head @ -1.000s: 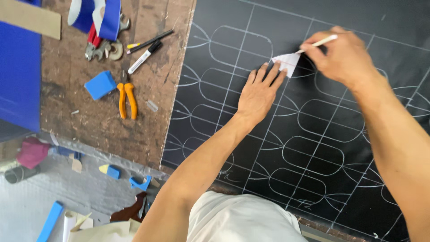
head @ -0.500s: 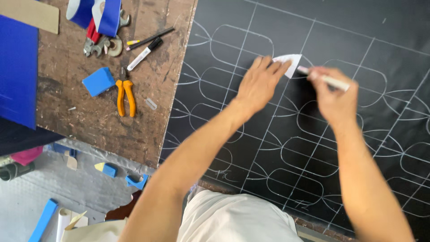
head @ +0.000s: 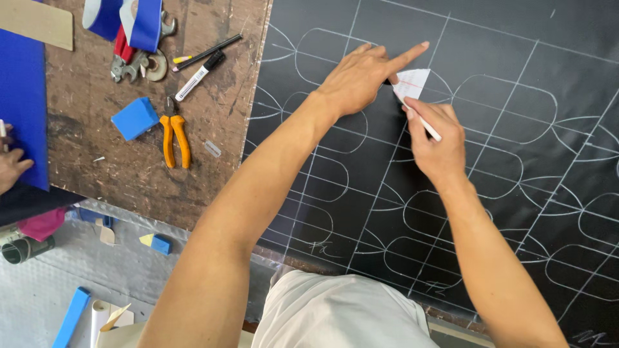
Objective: The person holds a small triangular paper pattern on a large sheet of black material and traces around its edges with a white marker, repositioning the pattern repeatedly to mark outlines across the sheet. Near the end they pick up scissors and begin cutting the black material along a marked line.
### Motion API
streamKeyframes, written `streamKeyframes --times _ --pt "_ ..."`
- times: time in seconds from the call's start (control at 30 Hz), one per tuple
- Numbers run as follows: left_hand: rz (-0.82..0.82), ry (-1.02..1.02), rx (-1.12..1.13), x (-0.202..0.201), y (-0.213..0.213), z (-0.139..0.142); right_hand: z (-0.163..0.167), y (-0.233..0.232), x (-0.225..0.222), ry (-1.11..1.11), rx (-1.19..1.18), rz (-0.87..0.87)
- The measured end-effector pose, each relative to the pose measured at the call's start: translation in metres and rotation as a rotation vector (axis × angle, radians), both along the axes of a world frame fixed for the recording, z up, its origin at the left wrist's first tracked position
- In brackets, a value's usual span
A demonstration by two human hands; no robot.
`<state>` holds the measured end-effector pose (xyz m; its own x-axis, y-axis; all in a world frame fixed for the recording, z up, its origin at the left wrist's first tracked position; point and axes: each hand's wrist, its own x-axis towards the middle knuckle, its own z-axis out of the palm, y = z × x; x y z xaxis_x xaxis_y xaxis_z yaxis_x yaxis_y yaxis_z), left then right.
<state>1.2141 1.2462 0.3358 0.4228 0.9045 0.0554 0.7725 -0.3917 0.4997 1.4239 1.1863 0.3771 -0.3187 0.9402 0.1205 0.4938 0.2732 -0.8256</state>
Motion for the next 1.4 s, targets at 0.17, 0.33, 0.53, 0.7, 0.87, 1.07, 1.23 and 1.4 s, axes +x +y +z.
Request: streamKeyframes --times 0.17,0.33,0.53,0.7,0.87,1.07,1.23,1.4 --pt "-0.009 0.068 -0.034 -0.003 0.006 -0.001 -0.009 -0.001 -0.026 -0.009 0.101 -0.048" --pt "-0.016 0.018 -0.023 -0.003 0.010 0.001 -0.012 -0.003 -0.033 -0.061 0.138 -0.064" --pt "-0.019 0.025 -0.039 -0.008 0.013 0.003 -0.019 0.000 -0.039 -0.098 0.184 -0.069" --pt "-0.025 0.007 -0.041 -0.010 0.013 0.004 -0.017 0.005 -0.034 -0.099 0.183 -0.041" --pt "-0.017 -0.010 -0.028 -0.008 0.012 0.003 0.000 0.009 -0.005 -0.184 0.123 -0.025" --pt "-0.016 0.000 -0.060 -0.007 0.012 0.002 0.013 0.017 0.022 -0.182 -0.034 -0.001" --pt "-0.009 0.024 -0.069 -0.003 0.012 0.006 0.015 0.023 0.034 -0.050 -0.252 -0.019" --pt "0.083 -0.033 -0.059 0.005 0.002 0.006 0.013 0.020 0.044 0.091 -0.282 -0.075"
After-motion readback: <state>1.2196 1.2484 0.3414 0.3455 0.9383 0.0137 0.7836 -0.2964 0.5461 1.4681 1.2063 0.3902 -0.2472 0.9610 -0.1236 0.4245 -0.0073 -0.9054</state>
